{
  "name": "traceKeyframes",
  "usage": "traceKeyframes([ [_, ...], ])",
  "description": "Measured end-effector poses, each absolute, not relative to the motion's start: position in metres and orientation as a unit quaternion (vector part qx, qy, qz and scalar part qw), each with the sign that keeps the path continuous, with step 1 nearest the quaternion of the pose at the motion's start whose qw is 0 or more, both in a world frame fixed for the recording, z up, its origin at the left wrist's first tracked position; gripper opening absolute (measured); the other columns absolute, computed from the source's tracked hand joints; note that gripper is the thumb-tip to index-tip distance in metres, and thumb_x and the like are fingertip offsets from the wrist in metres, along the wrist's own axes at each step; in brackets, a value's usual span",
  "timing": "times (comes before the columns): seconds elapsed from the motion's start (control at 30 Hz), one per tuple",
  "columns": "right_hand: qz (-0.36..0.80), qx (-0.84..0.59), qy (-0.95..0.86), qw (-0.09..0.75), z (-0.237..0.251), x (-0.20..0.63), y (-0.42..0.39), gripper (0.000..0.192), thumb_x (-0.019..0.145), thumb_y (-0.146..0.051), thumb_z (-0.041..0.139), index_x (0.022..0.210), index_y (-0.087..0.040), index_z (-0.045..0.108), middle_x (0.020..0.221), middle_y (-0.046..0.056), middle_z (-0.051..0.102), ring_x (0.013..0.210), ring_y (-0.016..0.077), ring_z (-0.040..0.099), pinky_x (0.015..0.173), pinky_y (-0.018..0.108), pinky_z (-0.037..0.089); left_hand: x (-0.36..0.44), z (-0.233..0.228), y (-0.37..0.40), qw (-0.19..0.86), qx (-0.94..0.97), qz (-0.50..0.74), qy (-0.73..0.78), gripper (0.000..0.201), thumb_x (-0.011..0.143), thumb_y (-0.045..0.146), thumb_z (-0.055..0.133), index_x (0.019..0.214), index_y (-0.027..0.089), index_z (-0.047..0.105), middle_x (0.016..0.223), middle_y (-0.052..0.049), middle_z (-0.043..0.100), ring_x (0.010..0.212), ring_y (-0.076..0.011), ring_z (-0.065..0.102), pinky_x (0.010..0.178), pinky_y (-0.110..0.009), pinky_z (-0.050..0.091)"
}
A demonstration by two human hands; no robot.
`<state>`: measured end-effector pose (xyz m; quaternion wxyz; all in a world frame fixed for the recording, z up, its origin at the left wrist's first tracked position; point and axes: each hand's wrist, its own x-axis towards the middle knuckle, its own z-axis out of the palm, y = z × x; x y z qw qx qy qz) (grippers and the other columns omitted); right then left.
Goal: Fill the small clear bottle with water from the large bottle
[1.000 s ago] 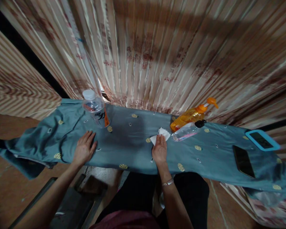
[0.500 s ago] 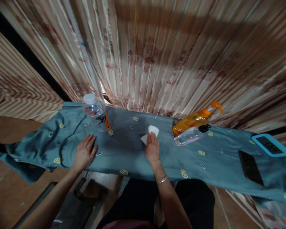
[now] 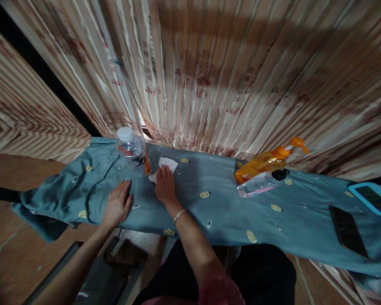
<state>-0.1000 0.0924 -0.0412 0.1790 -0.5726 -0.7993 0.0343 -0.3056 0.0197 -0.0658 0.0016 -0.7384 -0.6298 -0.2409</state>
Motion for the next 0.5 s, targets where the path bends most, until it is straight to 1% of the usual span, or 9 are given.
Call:
traceKeyframes([
  [0.1, 0.044, -0.491, -0.848, 0.192, -0.044, -0.113, 0.032, 0.046, 0.094, -0.033, 0.067, 0.138, -0.022, 0.056, 0.15, 0.01, 0.052, 0.135, 0.0276, 0.053, 0.109, 0.054, 0.048, -0.306, -0.066, 0.02, -0.006, -0.733, -0.249, -0.633, 0.058, 0.1, 0.033, 0.033, 0.15, 0.005, 0.042, 0.147, -0.025, 0.057, 0.144, -0.037, 0.049, 0.117, -0.057, 0.042],
  [0.2, 0.048, -0.465, -0.859, 0.207, -0.05, -0.091, -0.021, 0.047, 0.095, -0.027, 0.066, 0.14, -0.022, 0.055, 0.151, 0.01, 0.051, 0.136, 0.0272, 0.053, 0.109, 0.052, 0.049, -0.306, -0.065, 0.02, -0.01, -0.73, -0.249, -0.636, 0.058, 0.1, 0.034, 0.032, 0.151, 0.007, 0.041, 0.148, -0.023, 0.057, 0.144, -0.0363, 0.049, 0.118, -0.057, 0.041],
  [0.33, 0.038, -0.54, -0.808, 0.233, -0.059, -0.016, -0.065, 0.051, 0.094, -0.025, 0.067, 0.143, -0.021, 0.052, 0.153, 0.011, 0.049, 0.138, 0.0293, 0.051, 0.109, 0.054, 0.049, -0.305, -0.062, 0.02, -0.013, -0.73, -0.245, -0.638, 0.057, 0.1, 0.034, 0.034, 0.15, 0.008, 0.042, 0.147, -0.022, 0.057, 0.145, -0.0354, 0.049, 0.119, -0.054, 0.041],
  [0.43, 0.022, -0.622, -0.738, 0.259, -0.064, 0.055, -0.092, 0.053, 0.096, -0.025, 0.063, 0.147, -0.023, 0.047, 0.155, 0.012, 0.047, 0.142, 0.0309, 0.047, 0.113, 0.06, 0.043, -0.304, -0.061, 0.02, -0.01, -0.731, -0.249, -0.635, 0.057, 0.099, 0.033, 0.035, 0.15, 0.009, 0.042, 0.147, -0.021, 0.058, 0.144, -0.0355, 0.049, 0.119, -0.055, 0.041],
  [0.5, 0.017, -0.668, -0.69, 0.278, -0.065, 0.096, -0.11, 0.051, 0.098, -0.029, 0.061, 0.147, -0.023, 0.048, 0.155, 0.011, 0.047, 0.143, 0.0315, 0.045, 0.114, 0.062, 0.041, -0.304, -0.061, 0.021, -0.009, -0.732, -0.254, -0.633, 0.057, 0.098, 0.033, 0.036, 0.15, 0.01, 0.042, 0.146, -0.021, 0.059, 0.144, -0.0357, 0.05, 0.119, -0.056, 0.04],
])
